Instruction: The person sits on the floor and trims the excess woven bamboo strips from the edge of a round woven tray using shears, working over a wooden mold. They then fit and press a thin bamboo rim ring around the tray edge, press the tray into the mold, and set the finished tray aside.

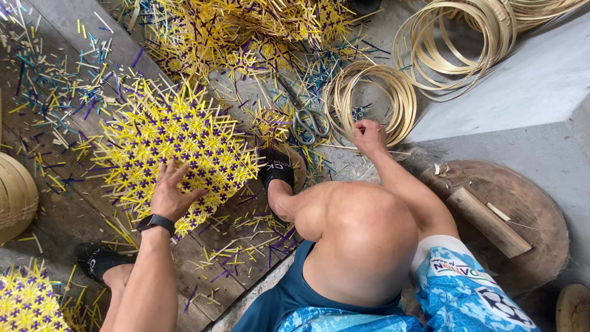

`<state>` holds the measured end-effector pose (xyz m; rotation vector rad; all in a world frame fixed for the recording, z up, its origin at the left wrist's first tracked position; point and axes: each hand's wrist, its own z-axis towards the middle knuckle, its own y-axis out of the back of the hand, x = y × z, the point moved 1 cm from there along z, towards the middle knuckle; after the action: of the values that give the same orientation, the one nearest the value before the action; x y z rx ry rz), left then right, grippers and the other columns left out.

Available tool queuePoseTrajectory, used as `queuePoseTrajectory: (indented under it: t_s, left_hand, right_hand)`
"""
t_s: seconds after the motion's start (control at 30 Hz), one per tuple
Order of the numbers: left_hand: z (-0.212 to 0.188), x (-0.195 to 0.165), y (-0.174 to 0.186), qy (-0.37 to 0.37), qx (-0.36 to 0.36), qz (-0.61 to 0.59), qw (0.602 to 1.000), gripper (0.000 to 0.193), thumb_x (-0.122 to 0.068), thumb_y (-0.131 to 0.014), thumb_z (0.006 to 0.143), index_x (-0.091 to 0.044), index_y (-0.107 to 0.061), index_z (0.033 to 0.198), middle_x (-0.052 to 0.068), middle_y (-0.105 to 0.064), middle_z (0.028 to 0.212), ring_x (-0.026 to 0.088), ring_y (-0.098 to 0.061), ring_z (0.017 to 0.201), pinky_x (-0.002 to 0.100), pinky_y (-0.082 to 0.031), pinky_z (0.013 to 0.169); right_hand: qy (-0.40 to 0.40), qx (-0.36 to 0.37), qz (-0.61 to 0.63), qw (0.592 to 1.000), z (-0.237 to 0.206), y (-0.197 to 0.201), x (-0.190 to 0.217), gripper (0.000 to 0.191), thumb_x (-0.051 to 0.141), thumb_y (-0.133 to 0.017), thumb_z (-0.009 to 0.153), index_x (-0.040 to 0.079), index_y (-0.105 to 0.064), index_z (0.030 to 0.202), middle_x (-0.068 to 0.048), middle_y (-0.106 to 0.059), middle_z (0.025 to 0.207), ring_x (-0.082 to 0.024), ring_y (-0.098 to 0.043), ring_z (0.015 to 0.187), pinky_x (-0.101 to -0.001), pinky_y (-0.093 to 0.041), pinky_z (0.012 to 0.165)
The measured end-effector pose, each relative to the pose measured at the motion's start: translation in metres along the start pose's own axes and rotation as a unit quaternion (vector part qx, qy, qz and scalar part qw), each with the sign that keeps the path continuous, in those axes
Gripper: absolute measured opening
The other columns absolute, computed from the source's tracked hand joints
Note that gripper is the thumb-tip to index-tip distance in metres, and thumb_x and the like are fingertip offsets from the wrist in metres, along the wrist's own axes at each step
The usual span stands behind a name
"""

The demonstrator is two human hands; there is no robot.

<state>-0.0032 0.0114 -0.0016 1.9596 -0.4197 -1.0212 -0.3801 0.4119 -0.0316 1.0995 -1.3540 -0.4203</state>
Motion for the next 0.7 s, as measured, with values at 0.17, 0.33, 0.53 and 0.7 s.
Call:
queuePoseTrajectory:
  t_s: [0.17,0.33,0.53,0.7]
  left_hand:
    - [-0.008,-0.004,0.018,0.012,-0.147,-0.065,0.987,0.075,-0.03,-0.09,0.074,-0.008,-0.064,0.14,0.03,-0.042,0.159,0.04,-0.042,0.147,0.045,-0.037,0.119]
    - [-0.012,-0.018,0.037,-0.023,-0.212,-0.102,0.972,0.063,-0.025,-0.088,0.084,-0.006,-0.066,0.139,0.029,-0.048,0.158,0.039,-0.048,0.147,0.045,-0.04,0.121]
    - [-0.015,-0.024,0.032,-0.037,-0.217,-0.111,0.969,0.06,-0.027,-0.087,0.082,-0.007,-0.068,0.135,0.028,-0.051,0.154,0.041,-0.051,0.142,0.044,-0.045,0.114]
    - [-0.011,-0.014,0.024,-0.021,-0.212,-0.07,0.975,0.056,-0.033,-0.086,0.081,-0.011,-0.071,0.13,0.026,-0.051,0.151,0.043,-0.05,0.138,0.048,-0.042,0.112]
  right_hand:
    - [-0.01,-0.06,0.003,0.998,0.0,0.02,-0.012,0.018,0.02,-0.077,0.086,0.004,-0.073,0.094,-0.012,-0.074,0.083,-0.027,-0.073,0.078,-0.0379,-0.056,0.074]
    - [0.1,-0.145,0.039,0.984,0.0,0.05,-0.01,0.02,0.007,-0.068,0.096,0.003,-0.069,0.116,-0.015,-0.074,0.098,-0.028,-0.073,0.086,-0.0384,-0.057,0.08]
    - [0.178,-0.223,-0.022,0.958,-0.002,0.062,-0.004,0.038,0.005,-0.081,0.085,0.001,-0.06,0.117,-0.018,-0.063,0.111,-0.041,-0.062,0.106,-0.0493,-0.05,0.091]
    - [0.182,-0.18,-0.116,0.96,0.011,0.057,0.0,0.035,0.011,-0.08,0.089,0.004,-0.064,0.12,-0.021,-0.062,0.115,-0.043,-0.061,0.107,-0.052,-0.05,0.089]
